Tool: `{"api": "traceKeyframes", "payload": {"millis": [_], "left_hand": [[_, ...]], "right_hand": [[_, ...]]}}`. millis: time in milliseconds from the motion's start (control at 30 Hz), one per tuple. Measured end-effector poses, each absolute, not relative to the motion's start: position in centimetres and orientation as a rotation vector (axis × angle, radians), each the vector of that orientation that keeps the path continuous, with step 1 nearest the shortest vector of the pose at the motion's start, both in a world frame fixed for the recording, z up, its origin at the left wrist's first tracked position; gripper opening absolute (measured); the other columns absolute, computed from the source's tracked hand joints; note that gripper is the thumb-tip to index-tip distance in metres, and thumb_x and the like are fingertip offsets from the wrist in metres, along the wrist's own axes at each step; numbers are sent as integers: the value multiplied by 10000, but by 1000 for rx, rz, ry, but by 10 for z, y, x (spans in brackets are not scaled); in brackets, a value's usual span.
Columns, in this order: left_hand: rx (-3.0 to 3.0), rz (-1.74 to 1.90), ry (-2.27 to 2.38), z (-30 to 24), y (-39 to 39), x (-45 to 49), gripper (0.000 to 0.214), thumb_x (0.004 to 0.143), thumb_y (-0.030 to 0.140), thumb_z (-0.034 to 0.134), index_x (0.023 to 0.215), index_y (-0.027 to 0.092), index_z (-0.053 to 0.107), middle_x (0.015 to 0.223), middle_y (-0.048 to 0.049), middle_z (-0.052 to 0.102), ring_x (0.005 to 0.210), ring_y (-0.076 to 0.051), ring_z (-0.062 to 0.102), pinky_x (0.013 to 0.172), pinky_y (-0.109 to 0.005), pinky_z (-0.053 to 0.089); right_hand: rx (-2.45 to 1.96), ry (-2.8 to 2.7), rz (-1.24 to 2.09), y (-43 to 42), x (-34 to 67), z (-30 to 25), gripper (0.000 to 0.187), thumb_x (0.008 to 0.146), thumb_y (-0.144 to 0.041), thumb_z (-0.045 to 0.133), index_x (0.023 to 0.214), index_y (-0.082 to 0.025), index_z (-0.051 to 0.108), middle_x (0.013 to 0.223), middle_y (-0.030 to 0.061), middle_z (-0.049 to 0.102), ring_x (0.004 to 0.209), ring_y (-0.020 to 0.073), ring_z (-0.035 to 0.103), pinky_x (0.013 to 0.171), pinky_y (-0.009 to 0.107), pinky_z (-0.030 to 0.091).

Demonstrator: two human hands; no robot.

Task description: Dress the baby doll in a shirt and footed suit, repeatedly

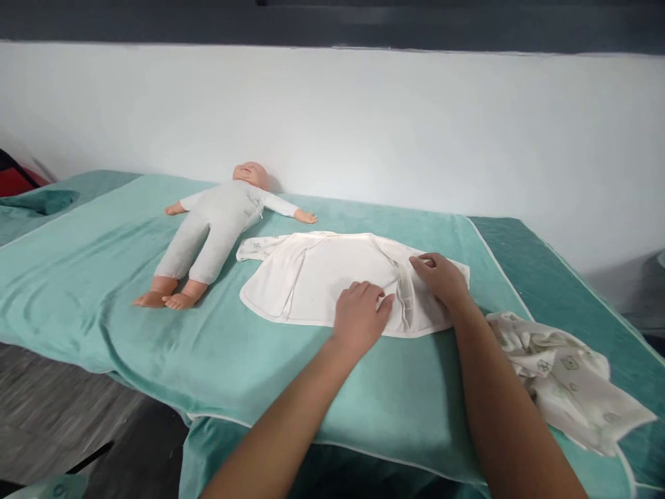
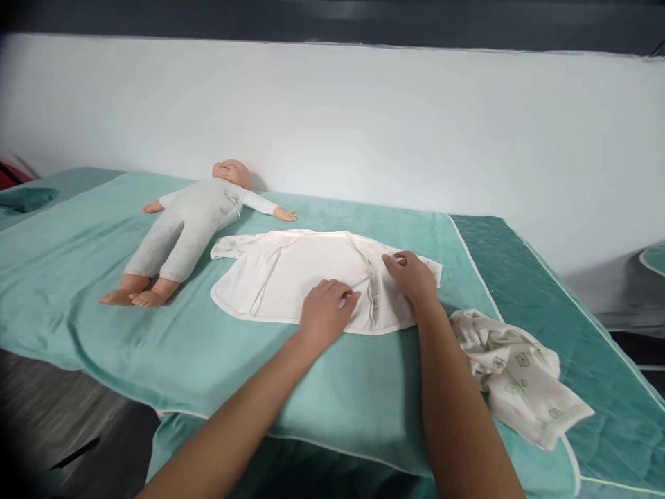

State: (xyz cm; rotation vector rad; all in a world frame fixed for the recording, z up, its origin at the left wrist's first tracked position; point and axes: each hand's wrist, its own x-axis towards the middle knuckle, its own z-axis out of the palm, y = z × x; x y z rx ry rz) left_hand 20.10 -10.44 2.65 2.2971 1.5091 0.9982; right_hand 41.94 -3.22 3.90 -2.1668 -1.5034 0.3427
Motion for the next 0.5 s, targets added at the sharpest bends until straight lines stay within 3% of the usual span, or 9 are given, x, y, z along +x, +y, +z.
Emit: {"api": "traceKeyframes", "payload": {"millis": [133,233,367,500], "left_hand": [[2174,830,1603,31,-88,254,368,927,525,606,818,181,678,995,-125,671,1052,-300,564,856,-470,409],[2236,816,1587,31,-86,267,392,887,551,647,843,163,682,1031,-140,650,1077,-319,538,864,-504,405],[2266,822,1528,31,-88,264,239,927,371,615,800,178,675,1009,-110,660,1059,-287,540,852,-485,413],[2153,927,1510,33,-91,258,228,923,228,565,704,193,617,1015,-46,687,1075,-242,546,867,-427,429]], "right_hand": [[-2321,-1564,305,-12,416,47,480,807,-610,622,1036,-189,655,1012,136,734,927,302,668,793,384,466],[-2202,-1690,405,-5,414,52,427,825,-620,597,800,-195,628,826,61,690,774,213,610,682,307,414],[-2025,-1768,539,-4,414,54,446,831,-589,593,612,-214,493,607,-29,503,621,131,443,585,278,321],[-2008,-1619,518,-2,413,48,304,840,-468,599,698,-207,534,722,2,604,696,155,512,644,282,375]]}}
